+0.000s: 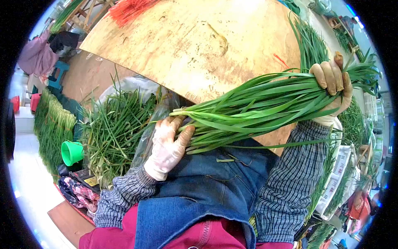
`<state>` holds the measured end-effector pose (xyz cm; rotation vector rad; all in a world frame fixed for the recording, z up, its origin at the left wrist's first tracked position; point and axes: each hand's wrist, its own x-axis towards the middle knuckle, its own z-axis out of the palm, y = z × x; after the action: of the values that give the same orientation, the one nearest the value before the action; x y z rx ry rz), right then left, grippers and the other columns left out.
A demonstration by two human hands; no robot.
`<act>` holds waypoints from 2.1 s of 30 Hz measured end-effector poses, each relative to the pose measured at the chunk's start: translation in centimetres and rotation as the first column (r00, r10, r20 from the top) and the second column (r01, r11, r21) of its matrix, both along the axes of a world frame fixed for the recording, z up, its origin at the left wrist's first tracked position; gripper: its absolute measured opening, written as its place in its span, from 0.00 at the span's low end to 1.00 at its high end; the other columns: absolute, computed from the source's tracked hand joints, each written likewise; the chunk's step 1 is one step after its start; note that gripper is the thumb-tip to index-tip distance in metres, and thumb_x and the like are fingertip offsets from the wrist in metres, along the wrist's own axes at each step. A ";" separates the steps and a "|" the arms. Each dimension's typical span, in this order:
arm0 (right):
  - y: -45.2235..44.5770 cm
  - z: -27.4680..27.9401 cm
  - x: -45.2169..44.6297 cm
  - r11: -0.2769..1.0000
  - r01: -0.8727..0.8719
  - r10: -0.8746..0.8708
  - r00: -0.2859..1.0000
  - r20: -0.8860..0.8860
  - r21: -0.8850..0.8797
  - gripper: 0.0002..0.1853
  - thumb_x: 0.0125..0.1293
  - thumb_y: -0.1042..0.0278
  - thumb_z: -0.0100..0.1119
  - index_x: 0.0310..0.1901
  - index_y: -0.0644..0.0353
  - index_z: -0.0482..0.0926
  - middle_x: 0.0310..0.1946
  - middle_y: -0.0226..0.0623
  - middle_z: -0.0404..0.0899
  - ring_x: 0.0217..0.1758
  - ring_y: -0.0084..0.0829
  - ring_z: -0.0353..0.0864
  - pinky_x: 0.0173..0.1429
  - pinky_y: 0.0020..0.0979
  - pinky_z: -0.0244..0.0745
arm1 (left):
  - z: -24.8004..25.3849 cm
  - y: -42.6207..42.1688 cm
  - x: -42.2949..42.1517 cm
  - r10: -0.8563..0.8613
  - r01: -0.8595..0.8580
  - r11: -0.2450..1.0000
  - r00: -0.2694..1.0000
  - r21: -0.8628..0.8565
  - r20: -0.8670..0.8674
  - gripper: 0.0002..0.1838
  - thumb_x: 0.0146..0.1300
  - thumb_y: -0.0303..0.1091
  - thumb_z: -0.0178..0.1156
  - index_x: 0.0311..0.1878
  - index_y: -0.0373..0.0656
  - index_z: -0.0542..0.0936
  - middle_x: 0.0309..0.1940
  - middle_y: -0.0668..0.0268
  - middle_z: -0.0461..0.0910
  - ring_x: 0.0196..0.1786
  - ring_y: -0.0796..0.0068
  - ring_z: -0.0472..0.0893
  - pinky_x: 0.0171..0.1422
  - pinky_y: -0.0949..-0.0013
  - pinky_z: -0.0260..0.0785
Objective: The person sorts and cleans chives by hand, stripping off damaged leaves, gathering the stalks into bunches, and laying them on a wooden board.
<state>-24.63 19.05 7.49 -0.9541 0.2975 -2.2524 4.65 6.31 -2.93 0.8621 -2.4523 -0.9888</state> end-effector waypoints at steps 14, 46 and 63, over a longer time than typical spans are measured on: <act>-0.2 1.0 0.6 0.999 0.000 0.000 1.000 0.005 0.053 0.11 0.63 0.75 0.47 0.44 0.73 0.67 0.16 0.19 0.58 0.19 0.16 0.58 0.32 0.22 0.57 | 0.7 -0.7 -3.0 0.225 -0.042 0.401 0.973 0.915 -0.054 0.15 0.57 0.36 0.61 0.37 0.29 0.81 0.30 0.59 0.82 0.32 0.77 0.79 0.38 0.75 0.71; 0.3 -1.2 -1.6 0.994 -0.027 0.012 0.990 0.141 0.104 0.10 0.62 0.76 0.47 0.43 0.70 0.68 0.17 0.22 0.59 0.22 0.18 0.61 0.35 0.23 0.59 | 1.1 -2.9 -0.6 -0.118 0.091 0.888 0.993 -0.451 -0.031 0.12 0.48 0.26 0.61 0.39 0.39 0.78 0.31 0.58 0.78 0.36 0.59 0.77 0.41 0.61 0.70; 0.0 -1.7 -1.3 0.995 -0.035 0.021 0.989 0.146 0.093 0.09 0.62 0.77 0.49 0.43 0.70 0.68 0.18 0.20 0.60 0.22 0.16 0.62 0.36 0.22 0.59 | 1.6 -2.9 -2.1 0.219 -0.052 0.675 0.967 0.736 -0.132 0.07 0.53 0.27 0.60 0.33 0.35 0.81 0.26 0.60 0.80 0.31 0.72 0.78 0.38 0.72 0.68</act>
<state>-25.89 19.01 5.79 -0.7367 0.3217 -2.2463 2.53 3.36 -1.29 1.0748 -1.7391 -1.9446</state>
